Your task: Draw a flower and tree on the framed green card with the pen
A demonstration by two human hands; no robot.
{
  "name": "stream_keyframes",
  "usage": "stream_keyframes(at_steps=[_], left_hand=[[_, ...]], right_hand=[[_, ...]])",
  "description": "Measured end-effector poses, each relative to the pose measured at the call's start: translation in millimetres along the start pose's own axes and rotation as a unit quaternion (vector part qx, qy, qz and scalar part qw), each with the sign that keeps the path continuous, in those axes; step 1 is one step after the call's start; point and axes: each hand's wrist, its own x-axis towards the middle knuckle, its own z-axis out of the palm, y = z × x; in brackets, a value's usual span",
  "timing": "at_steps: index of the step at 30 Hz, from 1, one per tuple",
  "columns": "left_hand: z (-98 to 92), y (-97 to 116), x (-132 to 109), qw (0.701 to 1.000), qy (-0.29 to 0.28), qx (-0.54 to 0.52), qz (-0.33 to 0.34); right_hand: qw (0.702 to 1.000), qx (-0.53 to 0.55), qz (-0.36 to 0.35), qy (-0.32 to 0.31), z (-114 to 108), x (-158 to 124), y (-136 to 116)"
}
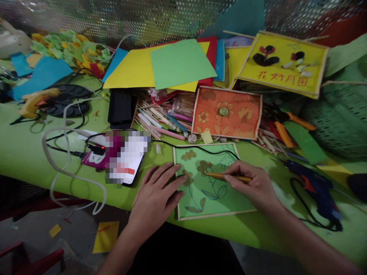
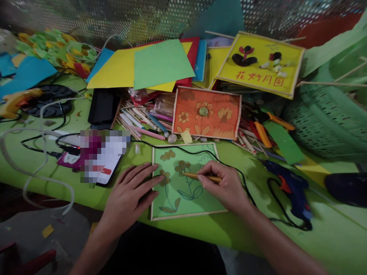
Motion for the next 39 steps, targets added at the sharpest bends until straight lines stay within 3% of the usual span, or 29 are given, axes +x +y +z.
stream_keyframes(at_steps=[39], left_hand=[[0.3,-0.5,0.7,1.000,0.008,-0.008,0.006]], right_hand=[[0.997,0.032,0.034,0.056,0.6,0.9,2.1]])
